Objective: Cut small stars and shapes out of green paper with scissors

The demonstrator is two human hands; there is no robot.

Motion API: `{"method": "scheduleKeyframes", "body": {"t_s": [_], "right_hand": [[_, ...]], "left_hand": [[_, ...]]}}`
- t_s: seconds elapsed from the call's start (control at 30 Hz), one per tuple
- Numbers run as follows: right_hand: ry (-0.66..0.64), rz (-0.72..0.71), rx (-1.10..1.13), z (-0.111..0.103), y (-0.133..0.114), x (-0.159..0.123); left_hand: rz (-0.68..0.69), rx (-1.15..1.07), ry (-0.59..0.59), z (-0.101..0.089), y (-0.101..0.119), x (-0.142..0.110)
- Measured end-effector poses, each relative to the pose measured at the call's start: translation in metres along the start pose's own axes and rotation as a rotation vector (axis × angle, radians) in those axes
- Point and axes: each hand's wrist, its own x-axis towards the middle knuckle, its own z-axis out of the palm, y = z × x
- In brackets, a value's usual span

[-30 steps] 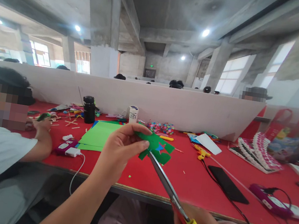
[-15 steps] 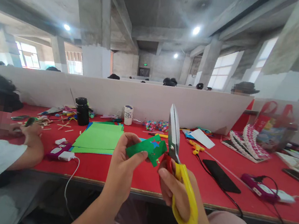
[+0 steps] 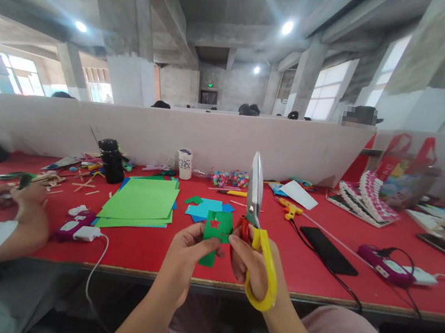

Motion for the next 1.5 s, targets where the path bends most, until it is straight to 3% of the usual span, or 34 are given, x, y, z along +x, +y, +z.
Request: {"method": "scheduleKeyframes", "body": {"t_s": [0.13, 0.17, 0.27, 0.43, 0.63, 0.87, 1.03, 1.1, 1.2, 1.37, 1.5], "right_hand": [[0.091, 0.036, 0.019, -0.006, 0.028, 0.014], [0.128, 0.040, 0.025, -0.011, 0.037, 0.019], [0.190, 0.049, 0.034, -0.033, 0.059, 0.033], [0.118, 0.136, 0.005, -0.062, 0.083, 0.042], [0.054, 0.218, -0.008, -0.055, 0.092, 0.036], [-0.009, 0.240, -0.006, -0.049, 0.084, 0.036], [-0.107, 0.239, -0.027, -0.048, 0.071, 0.031], [-0.142, 0.243, -0.037, -0.046, 0.063, 0.029], [-0.182, 0.244, -0.048, -0.043, 0.051, 0.025], [-0.233, 0.225, -0.033, -0.041, 0.036, 0.016], [-0.254, 0.180, -0.004, -0.037, 0.017, 0.005]], "left_hand": [[-0.045, 0.030, 0.062, -0.009, -0.027, 0.021], [-0.017, 0.102, 0.135, -0.013, -0.034, 0.027], [-0.024, 0.215, 0.187, -0.029, -0.057, 0.049], [-0.096, 0.537, 0.129, -0.053, -0.098, 0.084], [-0.107, 0.898, 0.138, -0.061, -0.125, 0.098], [-0.033, 0.961, 0.132, -0.058, -0.105, 0.090], [-0.068, 0.710, -0.050, -0.030, -0.073, 0.066], [-0.098, 0.470, -0.128, -0.019, -0.061, 0.054], [-0.129, 0.286, -0.109, -0.008, -0.047, 0.040], [-0.175, 0.252, -0.123, -0.004, -0.029, 0.027], [-0.136, 0.180, -0.165, -0.001, -0.014, 0.014]]}}
